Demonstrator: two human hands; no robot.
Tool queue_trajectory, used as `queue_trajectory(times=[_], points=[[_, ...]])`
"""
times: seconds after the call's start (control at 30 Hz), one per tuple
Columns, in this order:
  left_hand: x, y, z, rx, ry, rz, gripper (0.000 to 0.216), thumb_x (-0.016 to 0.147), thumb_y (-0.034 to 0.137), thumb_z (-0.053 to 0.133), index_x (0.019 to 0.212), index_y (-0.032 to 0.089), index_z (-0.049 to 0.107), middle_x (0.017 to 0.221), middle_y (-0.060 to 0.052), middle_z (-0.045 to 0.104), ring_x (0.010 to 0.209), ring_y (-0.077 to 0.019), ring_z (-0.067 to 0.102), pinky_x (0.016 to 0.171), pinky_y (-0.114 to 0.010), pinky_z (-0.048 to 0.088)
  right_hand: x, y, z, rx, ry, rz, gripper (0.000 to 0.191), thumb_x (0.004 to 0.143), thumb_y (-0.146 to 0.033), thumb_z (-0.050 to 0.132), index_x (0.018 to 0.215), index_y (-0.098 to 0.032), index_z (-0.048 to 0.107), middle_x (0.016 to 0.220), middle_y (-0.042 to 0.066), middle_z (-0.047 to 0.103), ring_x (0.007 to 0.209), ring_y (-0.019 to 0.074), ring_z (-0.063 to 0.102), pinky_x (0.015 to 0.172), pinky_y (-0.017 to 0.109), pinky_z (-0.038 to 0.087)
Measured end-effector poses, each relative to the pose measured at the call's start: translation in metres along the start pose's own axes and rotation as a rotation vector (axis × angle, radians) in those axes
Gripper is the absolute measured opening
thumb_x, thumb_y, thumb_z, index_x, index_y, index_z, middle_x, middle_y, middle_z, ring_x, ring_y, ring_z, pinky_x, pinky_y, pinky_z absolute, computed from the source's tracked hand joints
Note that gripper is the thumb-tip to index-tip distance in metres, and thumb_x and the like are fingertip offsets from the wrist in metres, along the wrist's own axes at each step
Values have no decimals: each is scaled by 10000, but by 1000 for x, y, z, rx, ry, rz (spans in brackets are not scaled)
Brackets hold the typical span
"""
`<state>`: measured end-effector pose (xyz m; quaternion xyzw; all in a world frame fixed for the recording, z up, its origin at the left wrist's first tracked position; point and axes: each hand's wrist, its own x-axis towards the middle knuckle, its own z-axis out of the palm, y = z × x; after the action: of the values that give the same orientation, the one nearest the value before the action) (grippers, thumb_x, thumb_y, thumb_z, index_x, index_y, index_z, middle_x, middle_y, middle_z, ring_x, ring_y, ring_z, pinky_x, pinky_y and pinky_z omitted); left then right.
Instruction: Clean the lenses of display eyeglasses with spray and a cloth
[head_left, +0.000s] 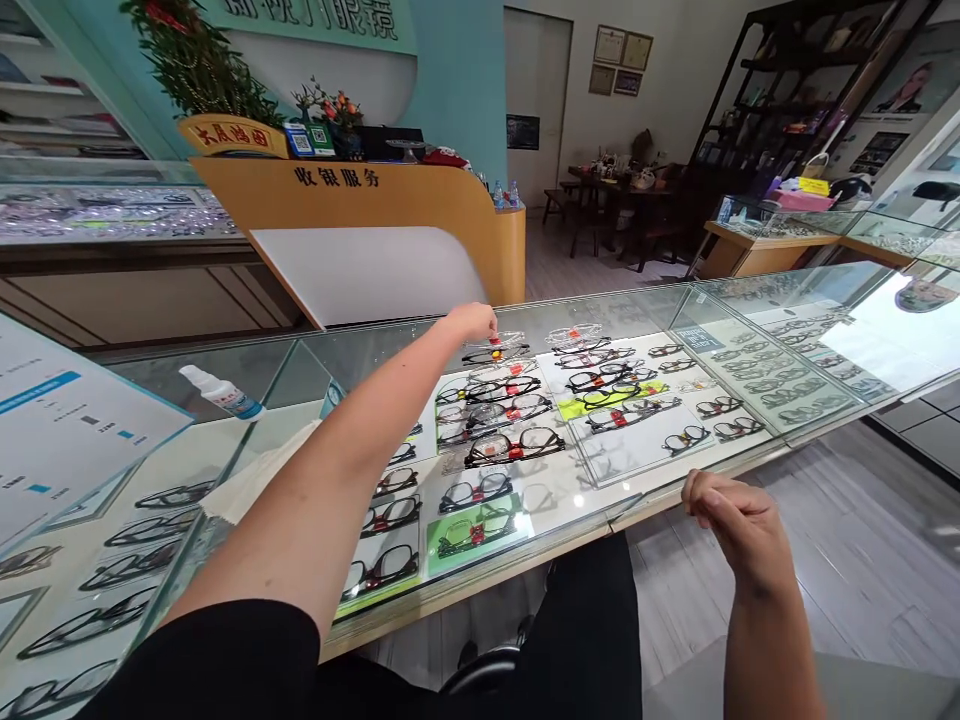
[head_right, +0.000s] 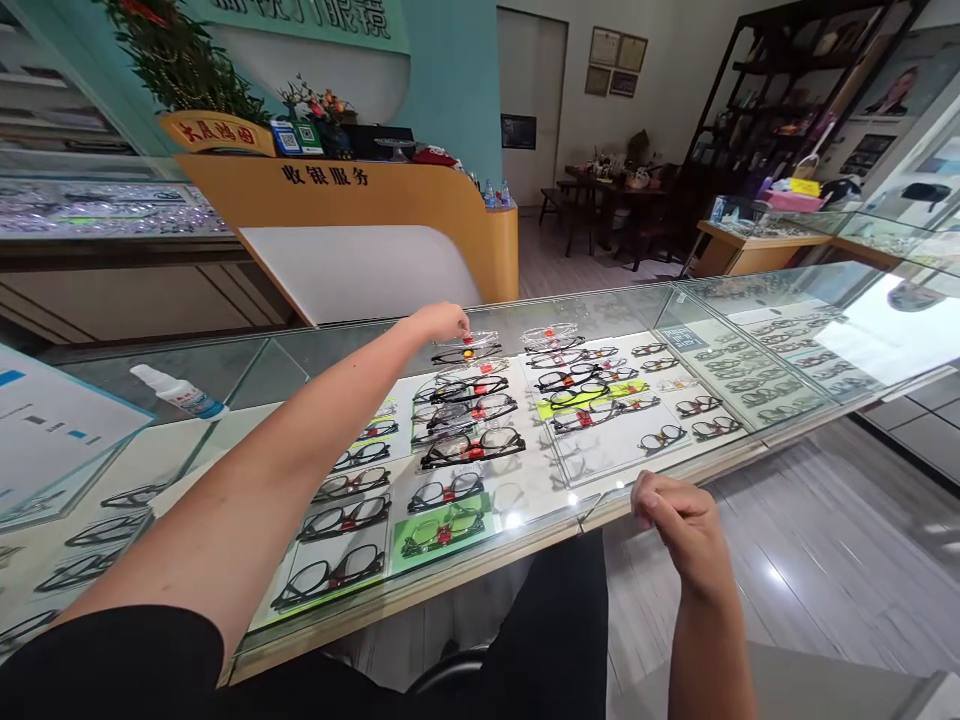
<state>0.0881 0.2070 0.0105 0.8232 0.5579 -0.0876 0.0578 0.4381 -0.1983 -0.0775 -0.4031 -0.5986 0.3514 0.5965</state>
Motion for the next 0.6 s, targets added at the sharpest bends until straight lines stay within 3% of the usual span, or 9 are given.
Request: queue_trajectory(times=[0.13,0.27,0.43,0.53,0.6], points=[[-1,4,0,24,10,-13,397,913,493,744,1223,288,882,1347,-113,833,1175,-289,763,962,-300,584,-18,-9,-5,54,82,2,603,1116,-274,622,552,-203,419,506,-15,374,559,146,407,573,370,264],[-10,9,-5,59,47,-28,489,915,585,739,1264,266,868,1353,-147,825,1205,-329,763,985,-340,584,-33,-13,-7,120,176,9,688,1128,-397,606,506,-206,382,430,-31,294,504,131,305,559,368,213],[-38,15,-17,118,131,-33,509,995,527,631,1379,236,798,1373,-161,809,1248,-353,731,978,-364,559,-42,0,-12,268,463,82,753,1083,-577,655,515,-216,317,403,-63,226,441,106,213,531,338,224],[-75,22,-19,136,298,11,415,1000,486,598,1228,234,835,1145,-135,848,1091,-326,751,838,-347,517,-46,24,-14,374,642,161,759,1070,-623,597,521,-231,250,368,-62,189,417,107,183,493,305,242],[-109,28,-14,135,410,58,364,1008,475,575,974,214,827,905,-122,804,904,-280,718,729,-353,438,-52,46,-10,364,861,325,703,1080,-626,503,558,-247,226,401,-68,194,429,112,196,480,276,281]])
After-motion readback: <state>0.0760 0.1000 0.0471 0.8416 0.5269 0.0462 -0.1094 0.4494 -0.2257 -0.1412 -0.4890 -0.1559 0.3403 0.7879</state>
